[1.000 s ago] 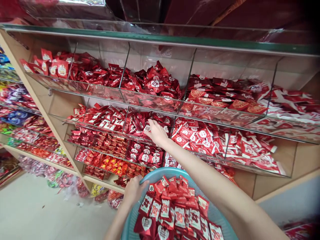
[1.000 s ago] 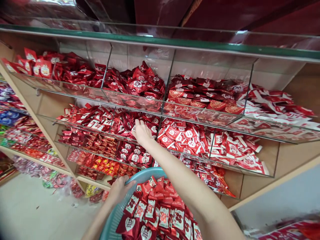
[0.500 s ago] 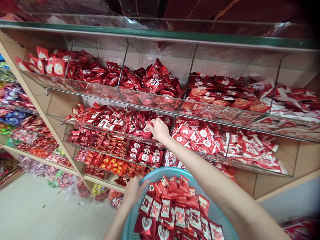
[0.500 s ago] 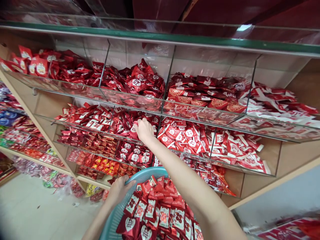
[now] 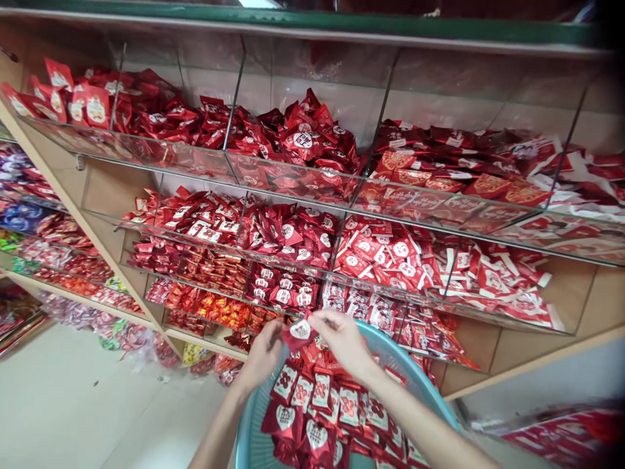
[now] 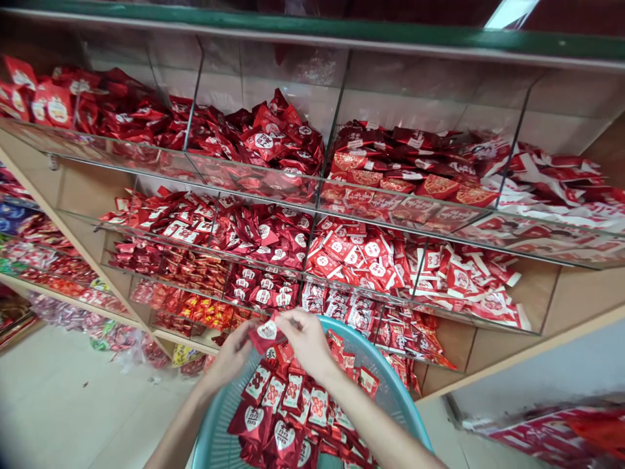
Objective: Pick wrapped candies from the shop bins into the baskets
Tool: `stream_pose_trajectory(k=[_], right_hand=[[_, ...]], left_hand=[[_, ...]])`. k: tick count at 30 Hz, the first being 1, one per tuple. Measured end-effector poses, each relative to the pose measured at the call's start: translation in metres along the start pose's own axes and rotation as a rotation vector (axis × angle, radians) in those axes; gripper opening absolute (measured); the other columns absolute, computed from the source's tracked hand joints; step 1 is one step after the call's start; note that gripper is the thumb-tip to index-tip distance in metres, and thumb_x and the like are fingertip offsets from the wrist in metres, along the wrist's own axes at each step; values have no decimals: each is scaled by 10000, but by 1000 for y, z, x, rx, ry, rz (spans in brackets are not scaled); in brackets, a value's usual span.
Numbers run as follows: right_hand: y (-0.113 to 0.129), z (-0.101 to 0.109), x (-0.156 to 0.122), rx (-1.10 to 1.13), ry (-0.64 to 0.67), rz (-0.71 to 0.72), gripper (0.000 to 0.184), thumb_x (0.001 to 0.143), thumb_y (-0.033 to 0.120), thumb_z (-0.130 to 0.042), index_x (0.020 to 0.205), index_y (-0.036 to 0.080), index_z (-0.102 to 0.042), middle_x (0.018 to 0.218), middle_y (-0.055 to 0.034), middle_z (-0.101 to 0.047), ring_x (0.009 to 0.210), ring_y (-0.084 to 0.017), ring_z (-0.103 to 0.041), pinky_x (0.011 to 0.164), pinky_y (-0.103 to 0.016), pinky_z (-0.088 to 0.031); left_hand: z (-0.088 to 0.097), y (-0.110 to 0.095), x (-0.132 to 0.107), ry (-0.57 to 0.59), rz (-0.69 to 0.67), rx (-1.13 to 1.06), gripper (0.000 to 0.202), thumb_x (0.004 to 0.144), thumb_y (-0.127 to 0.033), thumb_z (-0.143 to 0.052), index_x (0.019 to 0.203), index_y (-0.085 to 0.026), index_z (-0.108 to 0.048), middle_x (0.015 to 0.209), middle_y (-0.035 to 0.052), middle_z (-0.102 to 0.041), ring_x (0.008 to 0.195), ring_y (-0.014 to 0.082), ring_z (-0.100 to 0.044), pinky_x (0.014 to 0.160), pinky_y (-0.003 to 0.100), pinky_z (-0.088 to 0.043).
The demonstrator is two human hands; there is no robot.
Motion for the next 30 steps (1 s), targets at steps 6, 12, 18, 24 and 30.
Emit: stream_pose_trajectory(k=[6, 12, 18, 24, 30], right_hand=[[-79, -27, -33, 235, -26, -321, 400, 723, 552, -601, 841, 180, -684, 458, 48, -462, 414, -91, -372, 443, -231, -296], [-86, -30, -35, 339, -102, -306, 413, 722, 546, -611, 869, 165, -676, 505, 36, -506, 452, -94, -407, 465, -227, -316], [-86, -21, -36, 313, -54, -279, 412, 721, 567, -595, 807, 174, -682, 604, 11, -589, 532, -114, -476, 550, -239, -382], [-84, -13, -31, 294, -54, -224, 375, 700, 537, -634, 732, 164, -658, 671, 6, -605, 632, -126, -505, 638, -244, -398], [-88, -11, -30, 332, -55, -232, 308, 699, 467, -668, 738, 162, -657, 669, 10, -592, 625, -113, -486, 634, -236, -385]], left_hand=[[-1, -18, -9, 117, 21, -136, 360, 851, -429, -420, 828, -156, -654, 1054, 63, -669, 1017, 187, -575, 927, 285, -415], [1, -21, -17, 120, -41, -145, 381, 828, -494, -472, 732, -150, -603, 989, 66, -674, 924, 174, -590, 839, 254, -448], [3, -23, -20, 136, -65, -163, 388, 845, -486, -450, 708, -158, -606, 1010, 77, -669, 931, 177, -588, 854, 266, -451], [3, -22, -21, 157, -60, -127, 275, 827, -410, -520, 794, -185, -674, 1012, 56, -681, 1126, 215, -518, 977, 317, -383], [3, -23, -21, 155, -81, -124, 255, 834, -370, -518, 758, -177, -666, 1055, 65, -670, 1072, 194, -552, 984, 323, -378]])
Point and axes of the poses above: each hand's wrist, its own x-axis towards the middle knuckle, its own z-axis out of the back of the hand, y = z × x, the point moved 5 cm from there along x, towards the middle knuckle
